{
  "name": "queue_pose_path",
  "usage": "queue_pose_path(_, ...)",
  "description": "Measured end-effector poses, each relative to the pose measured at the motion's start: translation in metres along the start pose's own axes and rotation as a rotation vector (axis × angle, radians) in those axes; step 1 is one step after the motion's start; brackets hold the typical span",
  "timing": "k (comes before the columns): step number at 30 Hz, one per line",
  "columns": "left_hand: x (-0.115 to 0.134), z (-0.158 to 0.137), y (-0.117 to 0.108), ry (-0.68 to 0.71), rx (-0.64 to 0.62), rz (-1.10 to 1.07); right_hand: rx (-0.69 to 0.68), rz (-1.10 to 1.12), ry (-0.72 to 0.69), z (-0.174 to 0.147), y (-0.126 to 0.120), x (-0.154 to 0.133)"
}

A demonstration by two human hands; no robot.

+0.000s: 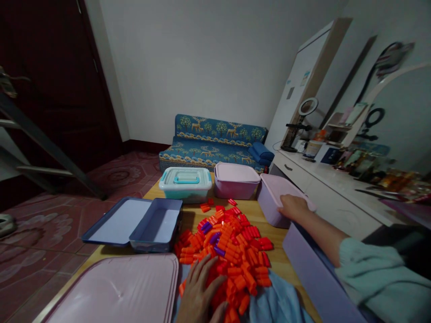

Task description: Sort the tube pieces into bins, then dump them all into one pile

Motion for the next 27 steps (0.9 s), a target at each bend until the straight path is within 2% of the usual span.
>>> queue_pose_path(12,0.0021,0.0019,-0.0045,-0.011,-0.036,-0.011,0.022,0.017,-0.15,0.0004,0.0056,0.0027)
queue_pose_path(21,0.0028,0.0,-0.0051,-0.012,-0.049,-0.032,0.032,0.017,-0.187,0.0013,0.0064,0.0078)
queue_pose_path(27,0.0039,0.0027,-0.0067,-0.007,-0.052,-0.037,0.053,0.022,-0.176,-0.0031,-0.0026,0.0083)
Point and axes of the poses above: each hand's wrist, its own z-axis towards the middle knuckle, its own y-axis out of the palm, x = y × z, the point moved 4 cm from there along z, towards the middle knuckle, and after that the axes turned 8 degrees about z, right-handed, at the moved point
